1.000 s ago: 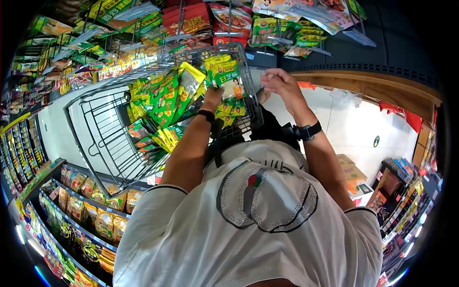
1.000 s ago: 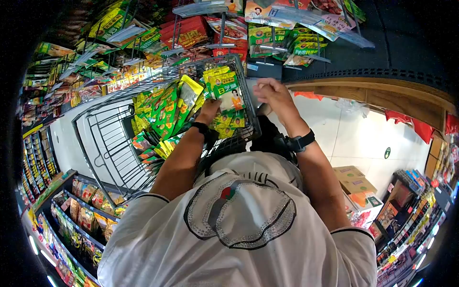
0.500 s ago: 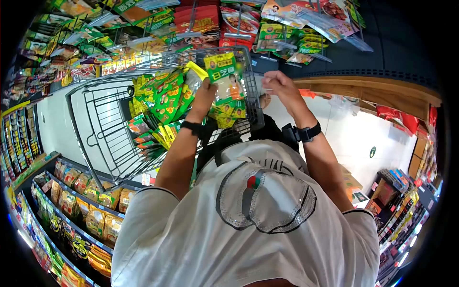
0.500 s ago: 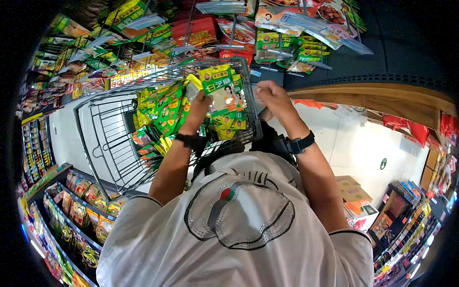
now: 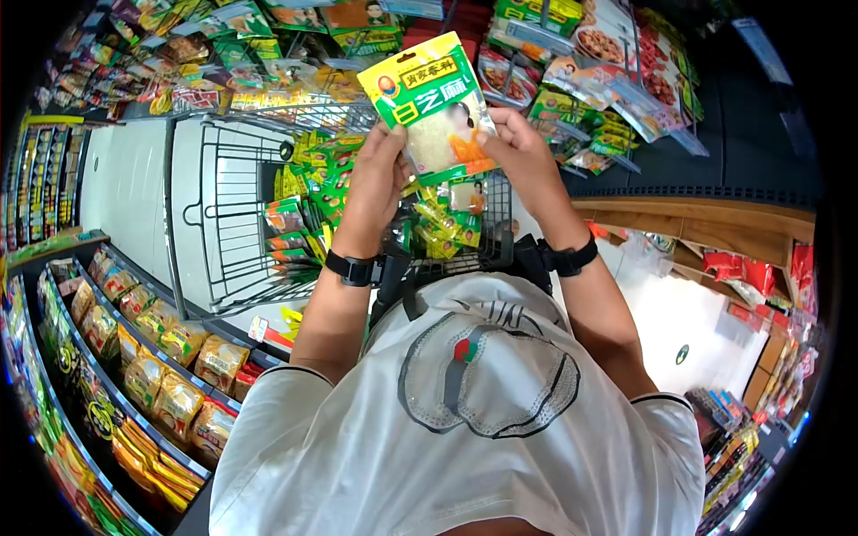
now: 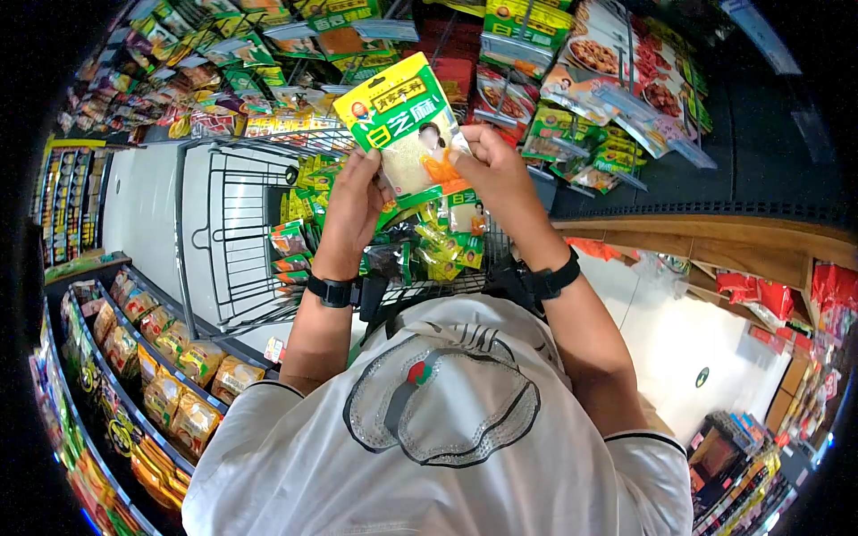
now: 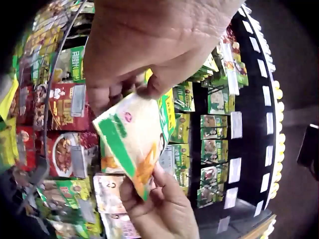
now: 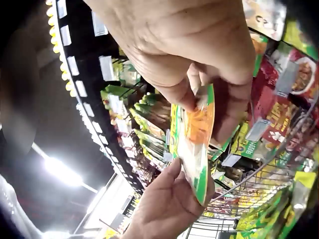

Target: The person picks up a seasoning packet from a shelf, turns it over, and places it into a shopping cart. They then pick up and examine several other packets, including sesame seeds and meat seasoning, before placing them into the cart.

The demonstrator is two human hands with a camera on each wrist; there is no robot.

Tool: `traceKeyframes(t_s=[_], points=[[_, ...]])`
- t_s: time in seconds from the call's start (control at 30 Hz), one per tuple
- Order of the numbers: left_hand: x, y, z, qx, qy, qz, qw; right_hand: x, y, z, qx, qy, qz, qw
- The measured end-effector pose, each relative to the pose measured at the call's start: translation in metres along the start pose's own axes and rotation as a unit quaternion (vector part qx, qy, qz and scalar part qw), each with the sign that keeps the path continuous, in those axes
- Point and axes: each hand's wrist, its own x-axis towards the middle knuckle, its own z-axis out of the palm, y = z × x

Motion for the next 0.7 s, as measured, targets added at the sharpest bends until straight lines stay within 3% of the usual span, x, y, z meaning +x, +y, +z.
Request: traceKeyframes(t_s=[0.07,0.1,0.13,0.2,0.23,0.3,0.33,0.43,0.7], points=[[0.001,0.008,0.008,-0.095,-0.025,0.006,0.995,-0.003,-0.019,0.013,-0.051,-0.008,-0.026,0.998],[0.003,0.011,0.016,-0.100,-0.027,0.020,0.994,-0.009,-0.029,0.023,-0.135,-0.008,-0.072,0.988],[0.009,0.013,0.016,-0.121,-0.043,0.014,0.992,-0.016,-0.045,0.037,-0.099,-0.052,-0.112,0.987],[-0.008,0.024,0.024,-0.065,-0.020,0.025,0.997,-0.027,-0.076,0.051,-0.243,-0.144,-0.209,0.936],[-0.008,0.028,0.020,-0.218,-0.137,0.049,0.965,-0.031,-0.078,0.059,-0.272,-0.158,-0.240,0.918],[0.006,0.034,0.023,-0.358,-0.224,-0.037,0.906,-0.035,-0.080,0.070,-0.329,-0.182,-0.299,0.877],[0.009,0.033,0.025,-0.407,-0.264,-0.070,0.871,-0.036,-0.082,0.072,-0.326,-0.180,-0.294,0.880],[0.008,0.035,0.032,-0.442,-0.278,-0.082,0.849,-0.040,-0.085,0.075,-0.326,-0.174,-0.280,0.886],[0.002,0.037,0.034,-0.452,-0.342,-0.089,0.819,-0.043,-0.088,0.079,-0.331,-0.183,-0.258,0.889]])
